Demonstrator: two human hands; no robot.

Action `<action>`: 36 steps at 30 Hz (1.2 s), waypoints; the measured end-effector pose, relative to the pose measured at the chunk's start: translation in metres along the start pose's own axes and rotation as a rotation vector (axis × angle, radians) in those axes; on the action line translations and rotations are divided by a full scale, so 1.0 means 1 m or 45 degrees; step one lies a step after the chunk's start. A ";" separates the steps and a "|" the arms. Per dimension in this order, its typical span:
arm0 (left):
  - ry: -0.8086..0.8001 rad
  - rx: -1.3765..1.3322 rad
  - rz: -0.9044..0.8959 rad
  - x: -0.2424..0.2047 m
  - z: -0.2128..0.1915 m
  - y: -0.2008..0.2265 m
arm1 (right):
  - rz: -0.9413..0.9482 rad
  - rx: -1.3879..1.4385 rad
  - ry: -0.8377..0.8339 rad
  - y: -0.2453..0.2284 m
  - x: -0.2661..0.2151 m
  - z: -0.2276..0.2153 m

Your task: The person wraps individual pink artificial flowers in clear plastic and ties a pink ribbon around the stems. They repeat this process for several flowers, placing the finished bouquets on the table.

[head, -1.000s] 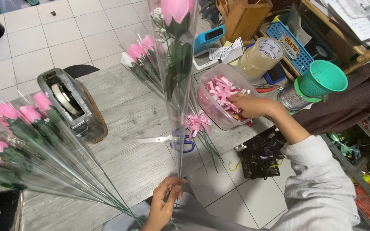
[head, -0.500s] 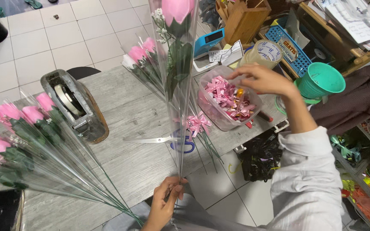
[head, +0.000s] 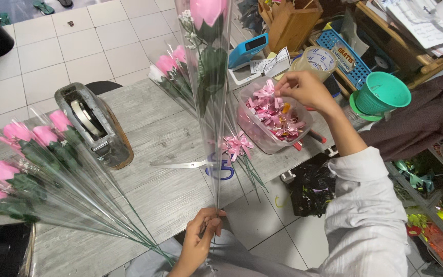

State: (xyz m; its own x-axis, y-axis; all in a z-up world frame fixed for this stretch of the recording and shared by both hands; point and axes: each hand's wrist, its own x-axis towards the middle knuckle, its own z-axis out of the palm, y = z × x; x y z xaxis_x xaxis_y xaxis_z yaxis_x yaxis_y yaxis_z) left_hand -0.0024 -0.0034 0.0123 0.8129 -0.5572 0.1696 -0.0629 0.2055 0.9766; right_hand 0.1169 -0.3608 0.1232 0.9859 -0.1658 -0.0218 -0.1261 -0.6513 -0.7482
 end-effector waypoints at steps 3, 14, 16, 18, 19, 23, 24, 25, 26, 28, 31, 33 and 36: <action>-0.007 -0.022 0.057 -0.001 0.003 0.002 | -0.029 0.259 0.075 -0.026 -0.030 -0.009; 0.001 -0.114 0.063 0.005 0.006 0.036 | -0.237 1.365 -0.134 -0.038 -0.115 0.039; 0.010 -0.148 0.031 0.002 0.005 0.041 | -0.214 1.469 -0.211 -0.043 -0.125 0.051; 0.009 -0.224 0.077 -0.002 0.004 0.045 | -0.186 1.599 -0.326 -0.049 -0.133 0.062; 0.012 -0.216 0.075 -0.006 0.001 0.046 | -0.189 1.607 -0.330 -0.058 -0.137 0.065; -0.018 -0.231 0.034 -0.019 -0.008 0.048 | -0.413 1.184 -0.015 -0.084 -0.146 0.070; -0.002 -0.224 0.027 -0.022 -0.011 0.048 | -0.555 0.929 0.223 -0.089 -0.145 0.068; -0.009 -0.223 0.025 -0.025 -0.014 0.048 | -0.554 0.929 0.230 -0.081 -0.136 0.061; -0.006 -0.176 0.037 -0.028 -0.017 0.048 | -0.515 0.642 0.473 -0.074 -0.127 0.055; -0.005 -0.137 0.052 -0.034 -0.022 0.050 | -0.464 0.341 0.708 -0.057 -0.109 0.042; -0.014 -0.084 0.046 -0.038 -0.028 0.049 | -0.289 -0.251 0.693 -0.027 -0.080 0.027; -0.040 -0.064 0.021 -0.039 -0.031 0.045 | 0.172 -0.655 0.327 -0.002 -0.061 0.023; -0.033 -0.031 0.042 -0.034 -0.033 0.038 | 0.502 -0.820 0.049 -0.022 -0.059 0.032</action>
State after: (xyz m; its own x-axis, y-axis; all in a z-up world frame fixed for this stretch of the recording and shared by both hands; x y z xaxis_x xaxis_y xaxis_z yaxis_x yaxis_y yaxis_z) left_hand -0.0135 0.0502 0.0393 0.7952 -0.5705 0.2056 -0.0752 0.2438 0.9669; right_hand 0.0655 -0.3130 0.1192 0.8514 -0.4941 -0.1758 -0.5196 -0.8405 -0.1539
